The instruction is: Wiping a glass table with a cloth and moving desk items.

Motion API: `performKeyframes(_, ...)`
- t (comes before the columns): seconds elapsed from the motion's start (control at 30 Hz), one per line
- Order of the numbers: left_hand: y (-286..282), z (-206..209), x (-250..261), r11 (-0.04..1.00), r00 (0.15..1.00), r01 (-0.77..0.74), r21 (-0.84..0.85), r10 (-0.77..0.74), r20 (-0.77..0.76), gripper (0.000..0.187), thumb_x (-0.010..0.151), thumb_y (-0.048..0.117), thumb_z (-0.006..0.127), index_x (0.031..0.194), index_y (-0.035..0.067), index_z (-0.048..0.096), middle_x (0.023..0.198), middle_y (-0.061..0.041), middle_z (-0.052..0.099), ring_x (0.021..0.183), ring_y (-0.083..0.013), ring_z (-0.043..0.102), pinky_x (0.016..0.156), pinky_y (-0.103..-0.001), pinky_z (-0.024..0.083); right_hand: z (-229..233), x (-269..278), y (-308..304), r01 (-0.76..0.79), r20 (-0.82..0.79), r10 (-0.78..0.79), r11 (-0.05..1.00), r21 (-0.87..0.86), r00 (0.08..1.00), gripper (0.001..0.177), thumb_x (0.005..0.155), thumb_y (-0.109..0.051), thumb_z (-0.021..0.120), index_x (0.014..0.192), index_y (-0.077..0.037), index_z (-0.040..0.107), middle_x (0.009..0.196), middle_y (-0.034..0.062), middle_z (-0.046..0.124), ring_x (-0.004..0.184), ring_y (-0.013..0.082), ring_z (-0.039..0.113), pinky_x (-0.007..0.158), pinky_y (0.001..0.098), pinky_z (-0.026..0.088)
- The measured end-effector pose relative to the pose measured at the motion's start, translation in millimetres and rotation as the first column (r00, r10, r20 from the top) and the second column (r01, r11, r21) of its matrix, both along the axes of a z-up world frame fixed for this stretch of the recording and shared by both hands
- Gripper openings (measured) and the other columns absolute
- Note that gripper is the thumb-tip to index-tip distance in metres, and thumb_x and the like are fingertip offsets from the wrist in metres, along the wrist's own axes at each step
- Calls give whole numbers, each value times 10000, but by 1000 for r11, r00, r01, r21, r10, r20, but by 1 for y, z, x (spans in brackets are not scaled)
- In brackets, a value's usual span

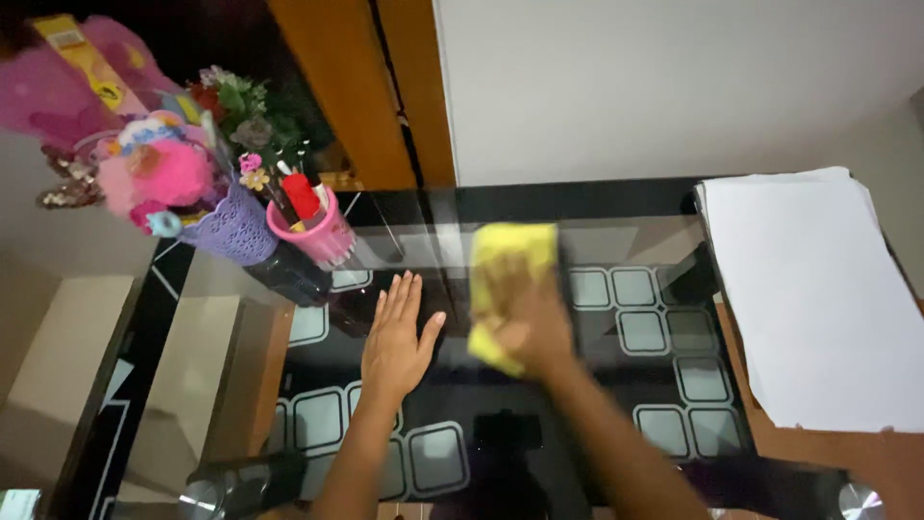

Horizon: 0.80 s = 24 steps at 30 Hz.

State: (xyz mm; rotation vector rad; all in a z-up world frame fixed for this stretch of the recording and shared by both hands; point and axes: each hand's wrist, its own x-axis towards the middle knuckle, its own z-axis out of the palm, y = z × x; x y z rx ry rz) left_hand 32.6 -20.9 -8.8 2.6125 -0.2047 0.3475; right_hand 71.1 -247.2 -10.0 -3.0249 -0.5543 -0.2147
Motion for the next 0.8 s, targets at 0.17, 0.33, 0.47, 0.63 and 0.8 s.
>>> performKeyframes(0.17,17,-7,-7,965,997,81,-249,-73,40,645,1054,372,513,1545,-36,418,1612,-215,431,1544,-363,320,1259,-492,203,15,-148,32,-368,-27,382,905,214,924,742,964,-556,545,1557,-140,384,1594,149,362,1490,399,255,1155,642,126)
performKeyframes(0.33,71,5,-60,998,996,-38,-41,34,-79,689,1021,438,528,1518,-28,425,1596,-206,412,1531,-355,291,1245,-504,161,-1,-198,-79,-162,-27,164,985,66,986,798,826,-594,572,1522,-260,369,1591,78,317,1478,367,238,1125,665,130)
performKeyframes(0.47,136,3,-121,991,994,-76,110,84,-70,727,995,486,521,1503,-27,429,1608,-200,371,1528,-343,269,1223,-521,129,-55,-153,-174,286,10,-287,950,-122,958,799,873,-678,416,1589,-362,256,1698,29,141,1532,365,127,1144,726,46)
performKeyframes(0.63,164,-25,-149,989,996,-87,123,85,22,702,1017,453,510,1520,-29,432,1625,-206,364,1525,-344,289,1227,-515,151,-41,-72,-58,403,-57,-405,914,-44,913,820,943,-782,267,1619,-317,246,1702,77,143,1549,377,116,1151,730,29)
performKeyframes(0.8,159,-27,-149,983,992,-128,131,128,10,691,1028,466,501,1521,-13,426,1618,-197,378,1528,-320,306,1259,-490,169,-19,-129,148,125,-45,-131,985,-122,990,569,1023,-646,438,1405,-232,525,1649,98,363,1604,282,281,1187,797,146)
